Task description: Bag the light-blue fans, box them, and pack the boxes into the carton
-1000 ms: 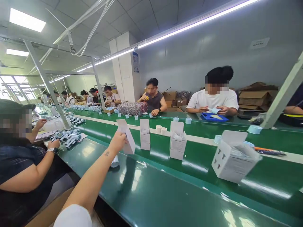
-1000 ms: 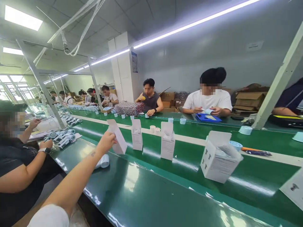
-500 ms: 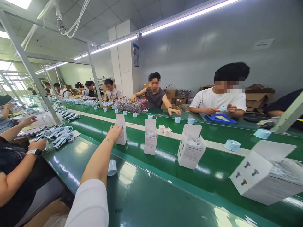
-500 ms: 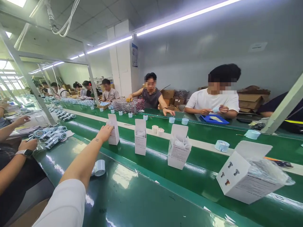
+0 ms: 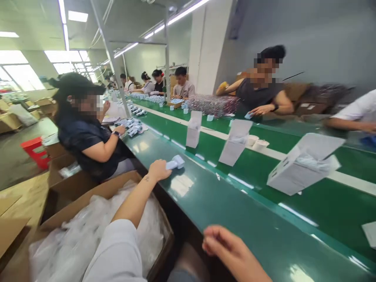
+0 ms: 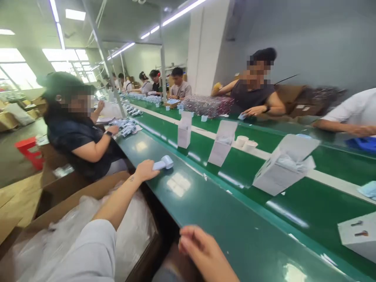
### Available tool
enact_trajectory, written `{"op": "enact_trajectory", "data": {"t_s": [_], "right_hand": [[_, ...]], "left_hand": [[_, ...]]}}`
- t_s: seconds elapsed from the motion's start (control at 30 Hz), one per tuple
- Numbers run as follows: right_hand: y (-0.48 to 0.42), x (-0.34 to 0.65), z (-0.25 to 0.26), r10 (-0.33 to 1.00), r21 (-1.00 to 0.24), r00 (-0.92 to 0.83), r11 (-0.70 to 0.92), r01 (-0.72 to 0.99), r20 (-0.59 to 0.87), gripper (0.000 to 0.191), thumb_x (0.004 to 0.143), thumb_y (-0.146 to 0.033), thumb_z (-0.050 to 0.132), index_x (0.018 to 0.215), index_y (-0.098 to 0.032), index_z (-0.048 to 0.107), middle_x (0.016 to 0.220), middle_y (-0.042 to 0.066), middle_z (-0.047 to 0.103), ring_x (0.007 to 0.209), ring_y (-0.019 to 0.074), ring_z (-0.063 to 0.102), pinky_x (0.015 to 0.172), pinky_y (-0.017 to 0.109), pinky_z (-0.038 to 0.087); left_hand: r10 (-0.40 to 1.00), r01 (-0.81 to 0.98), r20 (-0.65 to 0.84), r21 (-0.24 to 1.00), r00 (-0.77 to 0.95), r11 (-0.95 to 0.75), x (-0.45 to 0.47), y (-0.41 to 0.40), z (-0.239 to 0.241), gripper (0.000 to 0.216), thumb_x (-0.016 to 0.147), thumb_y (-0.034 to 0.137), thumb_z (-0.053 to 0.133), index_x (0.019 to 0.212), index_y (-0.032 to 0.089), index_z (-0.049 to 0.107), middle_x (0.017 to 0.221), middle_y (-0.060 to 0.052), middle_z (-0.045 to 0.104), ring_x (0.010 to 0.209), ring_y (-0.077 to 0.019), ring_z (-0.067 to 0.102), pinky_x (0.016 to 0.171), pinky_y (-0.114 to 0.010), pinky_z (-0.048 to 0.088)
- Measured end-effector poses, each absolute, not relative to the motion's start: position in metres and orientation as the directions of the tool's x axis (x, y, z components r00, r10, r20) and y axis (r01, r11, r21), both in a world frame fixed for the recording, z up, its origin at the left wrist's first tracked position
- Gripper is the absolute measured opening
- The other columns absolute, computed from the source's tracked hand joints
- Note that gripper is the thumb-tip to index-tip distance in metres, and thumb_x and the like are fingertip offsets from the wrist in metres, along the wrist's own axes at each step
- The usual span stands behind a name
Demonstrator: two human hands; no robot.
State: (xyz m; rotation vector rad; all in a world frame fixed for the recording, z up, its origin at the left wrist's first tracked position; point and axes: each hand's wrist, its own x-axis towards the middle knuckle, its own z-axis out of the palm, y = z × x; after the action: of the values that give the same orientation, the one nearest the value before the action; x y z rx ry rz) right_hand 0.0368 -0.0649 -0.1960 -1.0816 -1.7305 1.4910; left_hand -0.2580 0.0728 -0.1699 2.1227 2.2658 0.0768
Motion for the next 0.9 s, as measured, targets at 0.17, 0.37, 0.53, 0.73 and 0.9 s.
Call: {"op": "enact_trajectory", "data": {"t_s": [0.17,0.37,0.53,0.73,0.9], "right_hand": [[-0.054,-0.05,-0.206,0.786,-0.748,-0.438,-0.588,-0.309,-0.437,0.046,0.068,-0.053,0.076,0.1,-0.022,0.062,0.104,0.007,0.069,0.09,0.0217,0.068,0.078,0.036,0.058],[-0.086,-0.091,-0.225,0.669,-0.612,-0.47,-0.733,-0.295,-0.575,0.036,0.061,-0.039,0.084,0.074,-0.015,0.061,0.067,0.001,0.063,0.059,0.0138,0.059,0.056,0.024,0.054],[-0.096,-0.061,-0.236,0.656,-0.728,-0.506,-0.681,-0.077,-0.56,0.034,0.065,-0.04,0.084,0.083,-0.019,0.064,0.072,-0.003,0.059,0.063,0.0102,0.056,0.06,0.022,0.053],[-0.103,-0.047,-0.248,0.518,-0.692,-0.634,-0.721,0.038,-0.574,0.045,0.065,-0.035,0.085,0.102,-0.021,0.063,0.082,-0.002,0.06,0.075,0.0134,0.06,0.064,0.025,0.055],[-0.113,-0.061,-0.252,0.438,-0.63,-0.735,-0.776,-0.019,-0.517,0.046,0.071,-0.038,0.08,0.109,-0.019,0.061,0.091,0.005,0.065,0.079,0.0165,0.063,0.06,0.025,0.055]], "left_hand": [[0.967,0.987,0.229,0.143,-0.11,0.078,-0.2,-0.066,-0.204,0.028,0.086,0.028,0.047,0.109,0.014,0.056,0.102,-0.015,0.059,0.094,-0.0287,0.06,0.077,-0.04,0.051],[0.939,0.888,0.342,0.419,0.041,-0.191,-0.192,-0.178,-0.245,0.046,0.085,0.022,0.049,0.131,0.019,0.043,0.115,-0.017,0.06,0.101,-0.0274,0.061,0.08,-0.04,0.053],[0.895,0.709,-0.157,0.56,-0.417,0.429,-0.303,-0.206,-0.255,0.028,0.078,0.034,0.063,0.102,0.019,0.058,0.097,-0.01,0.066,0.093,-0.0242,0.063,0.078,-0.034,0.049],[0.798,0.643,-0.241,0.486,-0.553,0.592,-0.346,-0.228,-0.29,0.004,0.071,0.019,0.062,0.073,0.016,0.059,0.072,-0.005,0.063,0.076,-0.0228,0.062,0.07,-0.032,0.044],[0.727,0.537,0.014,0.683,-0.687,0.494,-0.334,-0.219,-0.284,0.019,0.091,0.031,0.041,0.086,0.018,0.054,0.086,-0.003,0.06,0.078,-0.015,0.057,0.071,-0.025,0.043]]}}
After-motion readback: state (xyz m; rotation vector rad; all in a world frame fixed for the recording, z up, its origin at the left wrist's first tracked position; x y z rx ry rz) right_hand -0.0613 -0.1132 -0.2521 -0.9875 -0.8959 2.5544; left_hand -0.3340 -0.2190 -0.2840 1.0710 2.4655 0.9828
